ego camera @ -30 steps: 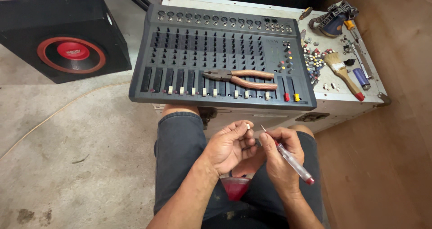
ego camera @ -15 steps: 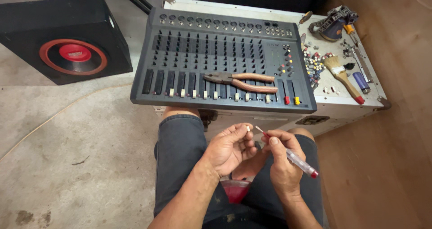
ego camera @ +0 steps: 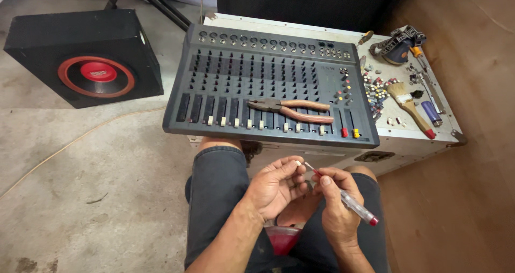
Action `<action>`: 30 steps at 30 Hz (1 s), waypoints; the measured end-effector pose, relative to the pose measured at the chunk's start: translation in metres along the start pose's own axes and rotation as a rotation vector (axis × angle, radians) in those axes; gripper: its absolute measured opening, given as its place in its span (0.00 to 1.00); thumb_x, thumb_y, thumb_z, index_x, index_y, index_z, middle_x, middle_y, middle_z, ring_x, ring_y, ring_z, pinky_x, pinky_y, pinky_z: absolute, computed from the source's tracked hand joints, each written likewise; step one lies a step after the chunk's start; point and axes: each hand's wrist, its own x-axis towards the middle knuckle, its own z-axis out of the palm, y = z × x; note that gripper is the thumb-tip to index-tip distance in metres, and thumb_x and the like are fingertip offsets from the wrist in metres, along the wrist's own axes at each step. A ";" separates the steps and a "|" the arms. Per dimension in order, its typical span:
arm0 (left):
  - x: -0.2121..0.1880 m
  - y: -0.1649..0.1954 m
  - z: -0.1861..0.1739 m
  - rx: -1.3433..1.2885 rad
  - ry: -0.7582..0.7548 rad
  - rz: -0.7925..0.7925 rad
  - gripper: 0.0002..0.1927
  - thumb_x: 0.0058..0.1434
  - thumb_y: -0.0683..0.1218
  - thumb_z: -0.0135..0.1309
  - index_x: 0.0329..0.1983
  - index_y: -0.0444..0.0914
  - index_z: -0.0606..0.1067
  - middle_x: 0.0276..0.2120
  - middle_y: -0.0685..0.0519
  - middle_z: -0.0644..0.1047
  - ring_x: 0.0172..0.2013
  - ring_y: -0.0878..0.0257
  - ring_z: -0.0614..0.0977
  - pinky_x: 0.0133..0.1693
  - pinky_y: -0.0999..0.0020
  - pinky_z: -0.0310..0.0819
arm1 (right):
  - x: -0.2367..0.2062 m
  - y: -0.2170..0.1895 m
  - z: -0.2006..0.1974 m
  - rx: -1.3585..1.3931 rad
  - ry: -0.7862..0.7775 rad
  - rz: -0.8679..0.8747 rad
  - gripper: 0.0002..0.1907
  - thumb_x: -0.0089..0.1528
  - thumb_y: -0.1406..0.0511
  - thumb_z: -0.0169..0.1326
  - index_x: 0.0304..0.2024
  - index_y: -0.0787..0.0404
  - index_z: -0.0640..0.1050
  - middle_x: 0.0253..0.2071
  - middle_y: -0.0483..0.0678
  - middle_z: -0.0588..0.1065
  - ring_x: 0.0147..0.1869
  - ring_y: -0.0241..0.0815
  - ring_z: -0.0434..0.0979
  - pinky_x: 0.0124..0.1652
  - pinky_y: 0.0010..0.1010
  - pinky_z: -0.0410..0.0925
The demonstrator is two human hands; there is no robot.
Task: The person sits on the floor with an audio mixing console on their lap and repairs its fader controls. They use a screwdriver to loosen and remove fader knobs, pick small replacement knobs from the case beside them, and press or tighten the knobs onto the fader slots, occasionally using pliers.
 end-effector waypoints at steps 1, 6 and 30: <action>0.001 0.000 0.000 -0.002 0.013 0.001 0.09 0.70 0.44 0.53 0.50 0.38 0.77 0.38 0.52 0.82 0.37 0.64 0.83 0.42 0.64 0.81 | 0.000 -0.001 0.000 -0.009 0.007 -0.005 0.10 0.67 0.69 0.53 0.48 0.70 0.76 0.40 0.52 0.79 0.38 0.35 0.76 0.42 0.26 0.70; 0.006 -0.002 -0.007 0.011 0.067 0.049 0.07 0.70 0.44 0.54 0.49 0.40 0.77 0.38 0.53 0.82 0.36 0.64 0.83 0.41 0.65 0.81 | 0.003 0.002 0.003 -0.056 0.034 -0.035 0.08 0.67 0.69 0.52 0.48 0.68 0.73 0.41 0.52 0.79 0.39 0.34 0.76 0.42 0.25 0.71; 0.008 -0.002 -0.012 0.070 0.107 0.148 0.09 0.67 0.42 0.53 0.49 0.37 0.75 0.38 0.50 0.81 0.36 0.62 0.82 0.41 0.65 0.81 | 0.001 0.003 0.009 -0.094 0.048 0.000 0.08 0.66 0.70 0.54 0.47 0.65 0.76 0.40 0.48 0.79 0.37 0.31 0.76 0.38 0.22 0.71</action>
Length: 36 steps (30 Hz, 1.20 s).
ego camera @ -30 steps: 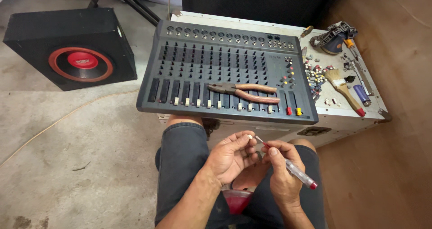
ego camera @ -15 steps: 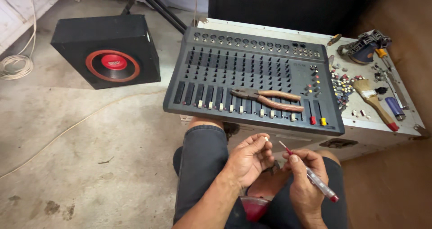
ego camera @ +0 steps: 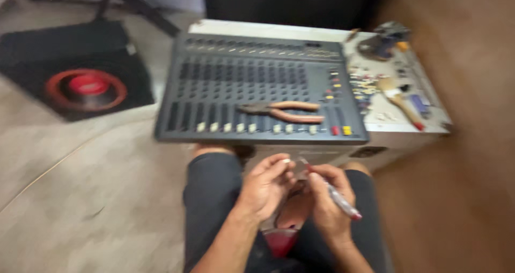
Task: The person sits on the floor with an audio mixing console on their lap and repairs its fader controls. They use a screwdriver to loosen and remove fader knobs, pick small replacement knobs from the case beside them, and press or tighten the knobs onto the fader slots, occasionally using pliers.
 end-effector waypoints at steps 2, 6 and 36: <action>0.006 -0.006 0.003 0.117 0.055 0.040 0.10 0.66 0.42 0.54 0.49 0.35 0.75 0.37 0.48 0.81 0.35 0.62 0.81 0.40 0.66 0.80 | 0.005 0.002 -0.005 0.002 0.007 -0.037 0.06 0.67 0.70 0.54 0.46 0.65 0.77 0.35 0.47 0.78 0.34 0.30 0.74 0.35 0.21 0.69; 0.027 -0.024 0.024 0.466 0.118 0.092 0.09 0.66 0.42 0.56 0.46 0.33 0.77 0.34 0.49 0.81 0.32 0.64 0.81 0.37 0.69 0.79 | 0.022 0.008 -0.026 0.022 0.164 -0.052 0.04 0.68 0.70 0.55 0.42 0.64 0.74 0.31 0.45 0.74 0.32 0.30 0.71 0.33 0.22 0.67; 0.269 -0.136 0.198 1.813 -0.346 0.660 0.07 0.58 0.44 0.58 0.36 0.37 0.82 0.32 0.42 0.81 0.39 0.43 0.81 0.44 0.50 0.75 | 0.176 0.065 -0.195 0.356 0.703 0.040 0.13 0.69 0.64 0.46 0.52 0.65 0.71 0.43 0.53 0.77 0.36 0.34 0.72 0.37 0.29 0.72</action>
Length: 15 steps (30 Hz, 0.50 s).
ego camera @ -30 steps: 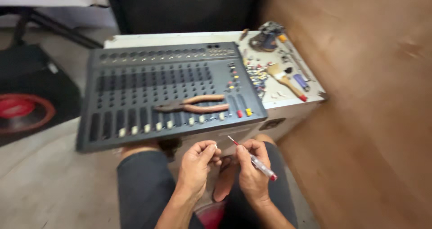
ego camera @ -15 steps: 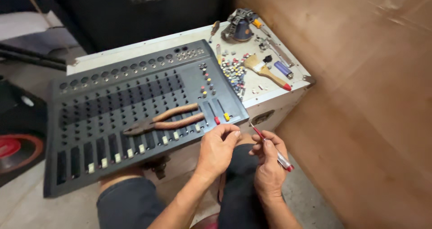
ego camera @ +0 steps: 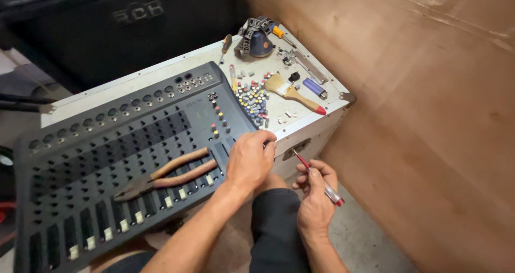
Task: The person sits on the floor with an audio mixing console on their lap and repairs its fader controls. They use a screwdriver to loosen and remove fader knobs, pick small replacement knobs from the case beside them, and press or tighten the knobs onto the fader slots, occasionally using pliers.
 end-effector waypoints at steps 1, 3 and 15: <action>0.009 -0.002 0.007 0.048 -0.002 0.011 0.06 0.58 0.44 0.58 0.36 0.37 0.82 0.32 0.41 0.81 0.38 0.42 0.81 0.43 0.49 0.74 | 0.010 0.001 0.002 0.006 0.019 -0.008 0.11 0.69 0.64 0.46 0.51 0.64 0.70 0.42 0.53 0.77 0.35 0.35 0.72 0.36 0.29 0.71; 0.026 -0.006 0.021 0.145 -0.015 0.066 0.06 0.56 0.43 0.58 0.33 0.38 0.82 0.30 0.43 0.81 0.38 0.43 0.81 0.43 0.48 0.73 | 0.025 0.003 0.003 0.014 0.058 -0.011 0.09 0.69 0.65 0.47 0.49 0.63 0.70 0.41 0.53 0.77 0.34 0.35 0.72 0.35 0.29 0.71; 0.105 -0.036 0.134 0.388 -0.276 0.204 0.07 0.57 0.38 0.50 0.32 0.36 0.80 0.35 0.40 0.80 0.38 0.42 0.83 0.40 0.48 0.79 | 0.071 0.014 -0.022 0.020 0.148 0.042 0.08 0.68 0.65 0.47 0.46 0.64 0.70 0.39 0.52 0.77 0.34 0.35 0.72 0.34 0.30 0.71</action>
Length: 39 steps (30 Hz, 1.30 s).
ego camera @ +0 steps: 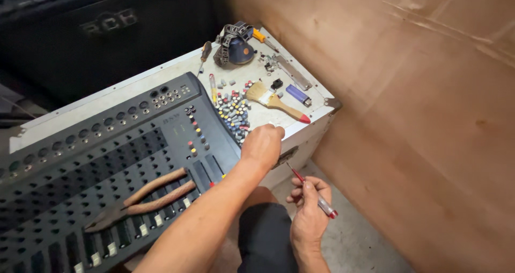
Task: The person sits on the floor with an audio mixing console on their lap and repairs its fader controls. They use a screwdriver to loosen and remove fader knobs, pick small replacement knobs from the case beside them, and press or tighten the knobs onto the fader slots, occasionally using pliers.
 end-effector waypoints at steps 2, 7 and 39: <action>0.012 0.000 0.013 0.005 -0.030 -0.063 0.07 0.58 0.38 0.50 0.32 0.36 0.80 0.36 0.39 0.79 0.38 0.41 0.83 0.39 0.48 0.80 | 0.008 -0.001 -0.004 -0.003 0.008 0.008 0.08 0.68 0.65 0.47 0.46 0.64 0.70 0.39 0.52 0.77 0.34 0.35 0.72 0.33 0.30 0.71; 0.036 -0.005 0.027 -0.012 0.002 -0.110 0.06 0.58 0.41 0.52 0.33 0.35 0.80 0.37 0.39 0.79 0.38 0.41 0.83 0.39 0.49 0.80 | 0.028 -0.001 -0.007 -0.002 0.021 0.005 0.08 0.68 0.65 0.47 0.46 0.65 0.71 0.39 0.53 0.77 0.34 0.35 0.72 0.34 0.30 0.71; -0.343 -0.072 -0.176 -1.879 0.776 -1.064 0.20 0.72 0.57 0.39 0.45 0.37 0.75 0.34 0.47 0.79 0.30 0.56 0.84 0.30 0.57 0.83 | -0.205 -0.006 0.168 -0.749 -1.520 -0.791 0.28 0.47 0.72 0.63 0.51 0.61 0.76 0.61 0.53 0.72 0.67 0.58 0.70 0.63 0.45 0.64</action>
